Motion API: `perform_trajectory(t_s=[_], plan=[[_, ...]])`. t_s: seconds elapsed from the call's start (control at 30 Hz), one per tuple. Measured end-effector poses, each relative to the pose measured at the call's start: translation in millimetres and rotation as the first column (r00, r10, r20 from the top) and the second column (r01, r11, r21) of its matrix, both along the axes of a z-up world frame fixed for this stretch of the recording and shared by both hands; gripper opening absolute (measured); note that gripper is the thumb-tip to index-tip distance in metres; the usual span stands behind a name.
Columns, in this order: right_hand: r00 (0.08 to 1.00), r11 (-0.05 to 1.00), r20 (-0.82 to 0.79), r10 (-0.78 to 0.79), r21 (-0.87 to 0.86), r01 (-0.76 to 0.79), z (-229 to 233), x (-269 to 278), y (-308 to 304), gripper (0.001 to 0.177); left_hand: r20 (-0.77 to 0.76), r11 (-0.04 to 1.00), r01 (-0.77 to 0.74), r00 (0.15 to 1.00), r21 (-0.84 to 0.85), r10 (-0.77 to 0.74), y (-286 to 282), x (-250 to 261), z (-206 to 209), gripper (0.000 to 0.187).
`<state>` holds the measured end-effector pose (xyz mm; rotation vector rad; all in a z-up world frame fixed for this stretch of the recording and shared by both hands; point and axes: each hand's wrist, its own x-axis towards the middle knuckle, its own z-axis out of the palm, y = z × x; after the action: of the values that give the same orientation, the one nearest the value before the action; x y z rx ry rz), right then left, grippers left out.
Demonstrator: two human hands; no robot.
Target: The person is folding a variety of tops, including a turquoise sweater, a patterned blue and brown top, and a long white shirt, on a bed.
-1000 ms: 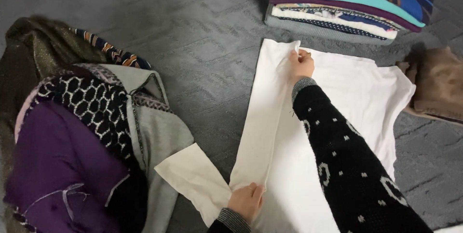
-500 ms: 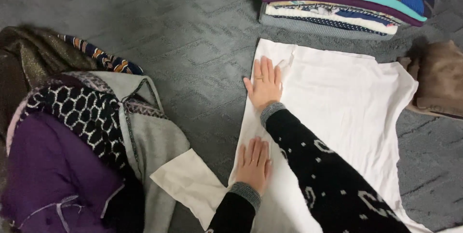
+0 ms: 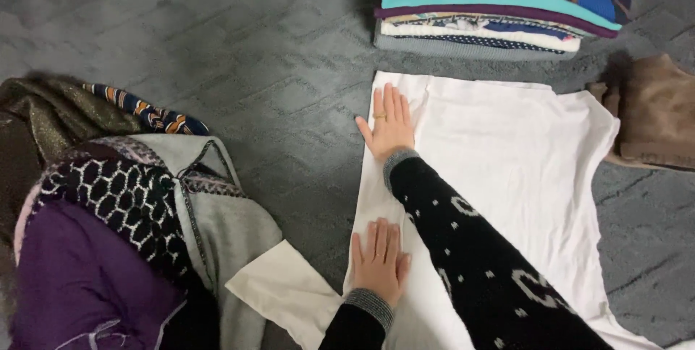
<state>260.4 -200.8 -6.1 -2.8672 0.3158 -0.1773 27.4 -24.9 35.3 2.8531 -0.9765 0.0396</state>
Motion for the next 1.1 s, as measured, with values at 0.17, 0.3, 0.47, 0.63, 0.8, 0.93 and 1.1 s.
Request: perform_trajectory(t_s=[0.17,0.3,0.47,0.63,0.8,0.93,1.1], plan=[[0.993,0.996,-0.079,0.086,0.025,-0.084,10,-61,24,0.080,0.064,1.000,0.012,0.998,-0.017,-0.011,7,-22,18,0.069],[0.960,0.985,-0.221,0.171,0.051,-0.164,28,-126,46,0.082,0.003,0.998,0.010,1.000,-0.067,-0.009,14,-60,2,0.076],[0.902,0.856,0.008,0.432,0.311,-0.413,23,-227,60,0.068,-0.017,0.982,0.053,0.998,-0.184,-0.057,31,-103,-15,0.060],[0.920,0.757,0.079,0.384,0.543,-0.363,64,-307,41,0.045,0.030,0.993,0.113,0.993,-0.030,-0.112,58,-128,-35,0.082],[0.947,0.874,0.321,0.017,0.455,-0.170,75,-388,-21,0.034,0.002,0.990,0.138,0.990,-0.035,-0.138,63,-135,-12,0.074],[0.880,0.944,0.418,-0.226,0.319,0.091,58,-476,-92,0.023,0.082,0.979,0.204,0.976,-0.011,-0.203,59,-152,-6,0.062],[0.345,0.455,0.299,-0.890,0.513,0.728,58,-570,-129,0.028,0.053,0.946,0.325,0.945,-0.012,-0.324,50,-182,-2,0.063]])
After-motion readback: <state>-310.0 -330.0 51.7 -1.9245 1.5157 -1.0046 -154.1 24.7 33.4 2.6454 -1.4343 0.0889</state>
